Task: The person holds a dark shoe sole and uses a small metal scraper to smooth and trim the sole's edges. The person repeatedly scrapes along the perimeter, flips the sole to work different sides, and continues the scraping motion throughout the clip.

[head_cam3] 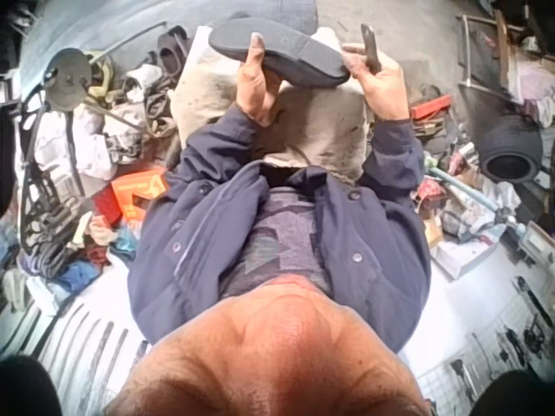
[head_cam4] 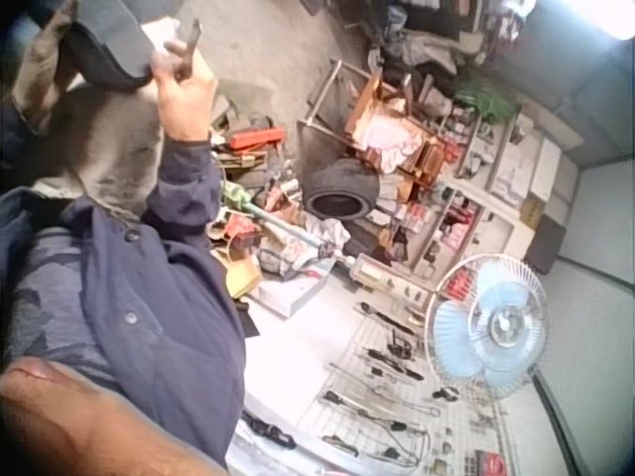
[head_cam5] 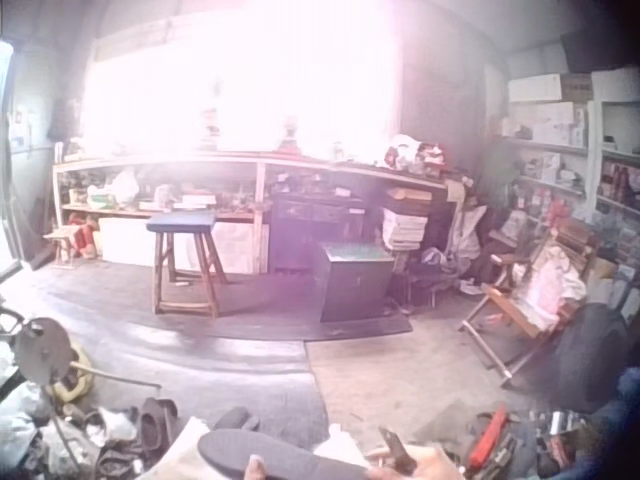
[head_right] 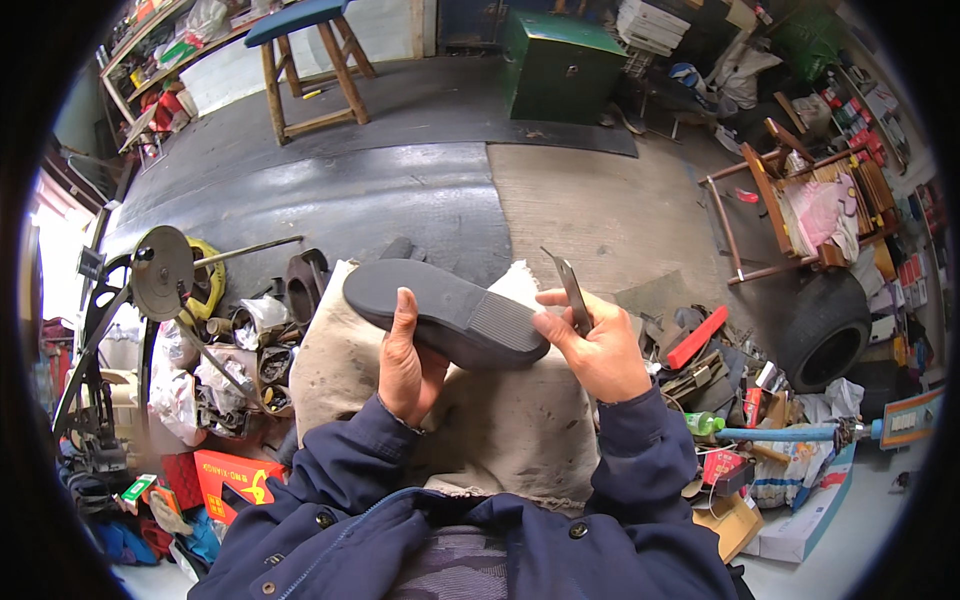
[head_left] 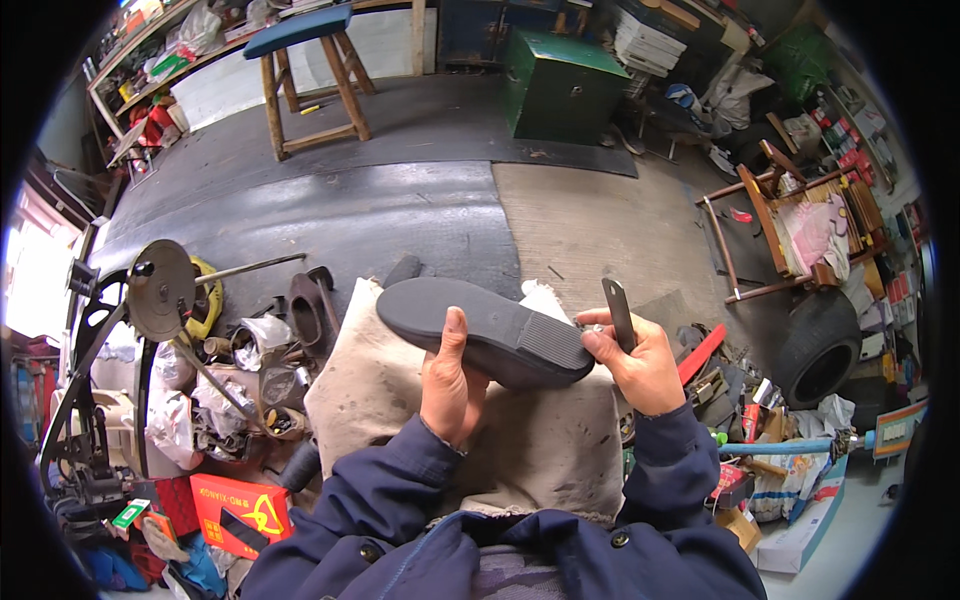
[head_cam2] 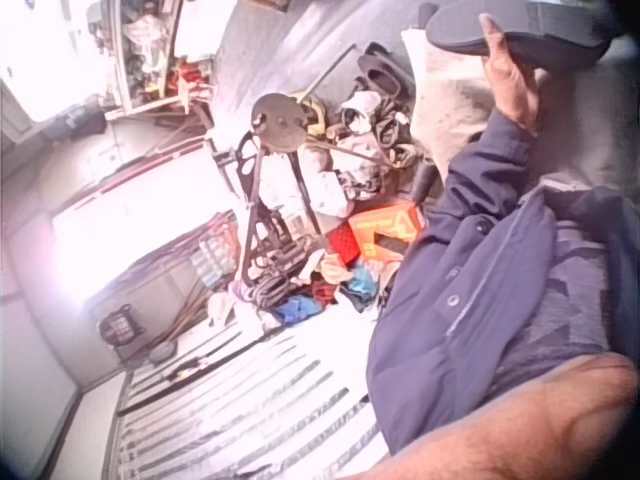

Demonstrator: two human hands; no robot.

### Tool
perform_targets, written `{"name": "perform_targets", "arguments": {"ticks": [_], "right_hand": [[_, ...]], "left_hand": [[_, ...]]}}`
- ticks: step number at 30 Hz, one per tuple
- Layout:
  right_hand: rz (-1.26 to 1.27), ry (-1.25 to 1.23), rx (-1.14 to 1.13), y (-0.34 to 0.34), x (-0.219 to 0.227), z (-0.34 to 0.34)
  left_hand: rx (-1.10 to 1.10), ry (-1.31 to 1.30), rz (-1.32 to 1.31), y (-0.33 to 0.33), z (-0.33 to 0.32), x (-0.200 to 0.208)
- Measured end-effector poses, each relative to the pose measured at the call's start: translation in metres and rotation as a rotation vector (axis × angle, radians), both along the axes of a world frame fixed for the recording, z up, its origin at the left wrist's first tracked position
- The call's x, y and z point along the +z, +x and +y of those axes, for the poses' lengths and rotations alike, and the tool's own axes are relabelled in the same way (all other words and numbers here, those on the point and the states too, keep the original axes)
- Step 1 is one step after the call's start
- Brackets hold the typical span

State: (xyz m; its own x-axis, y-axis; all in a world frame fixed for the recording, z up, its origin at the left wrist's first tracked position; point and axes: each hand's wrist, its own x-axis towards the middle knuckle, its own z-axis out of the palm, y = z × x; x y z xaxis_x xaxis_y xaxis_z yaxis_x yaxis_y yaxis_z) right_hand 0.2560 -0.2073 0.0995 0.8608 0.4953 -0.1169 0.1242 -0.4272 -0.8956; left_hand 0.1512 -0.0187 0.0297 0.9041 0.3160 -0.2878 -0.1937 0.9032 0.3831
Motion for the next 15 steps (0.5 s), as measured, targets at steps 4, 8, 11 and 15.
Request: {"name": "perform_targets", "arguments": {"ticks": [4, 8, 11, 15], "right_hand": [[0.176, 0.157, 0.092, -0.012, 0.004, 0.009], [0.192, 0.126, 0.092, -0.017, 0.004, 0.014], [0.142, 0.172, 0.052, -0.018, 0.0, 0.016], [0.061, 0.14, -0.085, -0.015, -0.002, 0.007]], "left_hand": [[0.095, 0.106, 0.03, 0.003, 0.003, -0.002], [0.123, 0.172, -0.006, 0.0, 0.01, -0.004], [0.121, 0.219, -0.046, -0.003, 0.01, -0.007], [0.059, 0.259, -0.132, -0.006, 0.002, -0.007]]}}
